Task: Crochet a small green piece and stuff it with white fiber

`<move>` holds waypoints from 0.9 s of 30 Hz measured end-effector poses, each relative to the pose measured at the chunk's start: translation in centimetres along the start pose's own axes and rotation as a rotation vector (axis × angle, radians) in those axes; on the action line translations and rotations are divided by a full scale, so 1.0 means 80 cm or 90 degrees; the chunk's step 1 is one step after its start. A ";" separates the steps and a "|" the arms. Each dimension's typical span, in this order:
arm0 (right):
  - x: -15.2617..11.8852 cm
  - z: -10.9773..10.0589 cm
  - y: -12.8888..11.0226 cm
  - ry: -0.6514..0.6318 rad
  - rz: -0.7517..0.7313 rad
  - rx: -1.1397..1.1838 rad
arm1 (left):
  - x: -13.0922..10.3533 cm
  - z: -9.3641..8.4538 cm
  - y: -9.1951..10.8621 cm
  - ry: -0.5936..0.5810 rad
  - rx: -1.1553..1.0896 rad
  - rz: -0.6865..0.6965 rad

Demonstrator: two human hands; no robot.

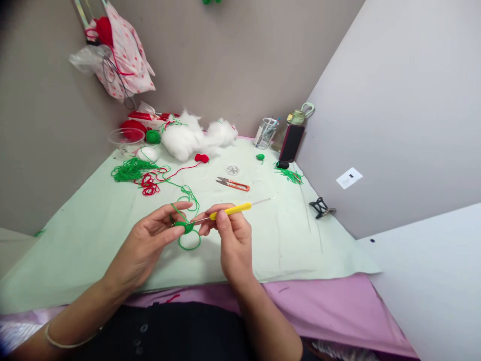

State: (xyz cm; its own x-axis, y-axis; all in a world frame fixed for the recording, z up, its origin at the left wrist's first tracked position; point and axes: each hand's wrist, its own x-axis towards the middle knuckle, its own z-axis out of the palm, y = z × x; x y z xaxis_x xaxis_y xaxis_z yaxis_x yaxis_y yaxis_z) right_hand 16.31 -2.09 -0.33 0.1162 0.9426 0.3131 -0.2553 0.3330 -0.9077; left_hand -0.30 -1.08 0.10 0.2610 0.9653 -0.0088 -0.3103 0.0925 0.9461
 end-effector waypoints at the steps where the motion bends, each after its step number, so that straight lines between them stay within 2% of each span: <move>1: -0.002 0.000 -0.001 -0.001 -0.019 -0.022 | 0.000 -0.001 0.000 0.003 0.016 0.008; 4: -0.011 -0.001 -0.001 0.000 -0.113 -0.161 | -0.001 0.000 0.000 0.030 0.092 0.040; 7: -0.017 -0.001 0.006 -0.038 -0.288 -0.362 | -0.004 0.004 -0.002 0.081 0.162 0.090; 9: -0.019 0.000 0.013 -0.063 -0.421 -0.481 | -0.004 0.007 -0.004 0.091 0.121 0.092; 11: -0.019 0.000 0.017 -0.060 -0.486 -0.541 | -0.003 0.009 -0.005 0.048 -0.006 0.014; 13: -0.018 0.000 0.015 -0.027 -0.442 -0.493 | 0.001 0.009 -0.003 -0.003 -0.144 -0.099; 15: -0.014 0.000 0.009 0.017 -0.334 -0.340 | 0.004 0.006 0.001 -0.017 -0.223 -0.164; 17: -0.010 0.001 0.004 0.027 -0.225 -0.181 | 0.005 0.005 0.005 -0.002 -0.229 -0.155; 19: -0.006 0.002 0.002 -0.005 -0.153 -0.108 | 0.004 0.005 0.008 -0.001 -0.192 -0.125; 21: -0.004 0.003 0.005 -0.035 -0.115 -0.107 | 0.002 0.008 0.008 -0.015 -0.152 -0.101; 27: -0.006 0.002 0.015 -0.018 -0.056 -0.031 | 0.001 0.007 0.005 -0.024 -0.074 -0.071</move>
State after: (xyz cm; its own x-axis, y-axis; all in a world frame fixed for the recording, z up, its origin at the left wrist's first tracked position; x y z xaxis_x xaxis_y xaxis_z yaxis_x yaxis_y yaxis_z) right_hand 15.79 -2.11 -1.48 0.1090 0.9105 0.3989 -0.1985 0.4131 -0.8888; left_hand 0.14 -1.09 0.64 0.3330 0.9378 -0.0977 -0.3805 0.2285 0.8961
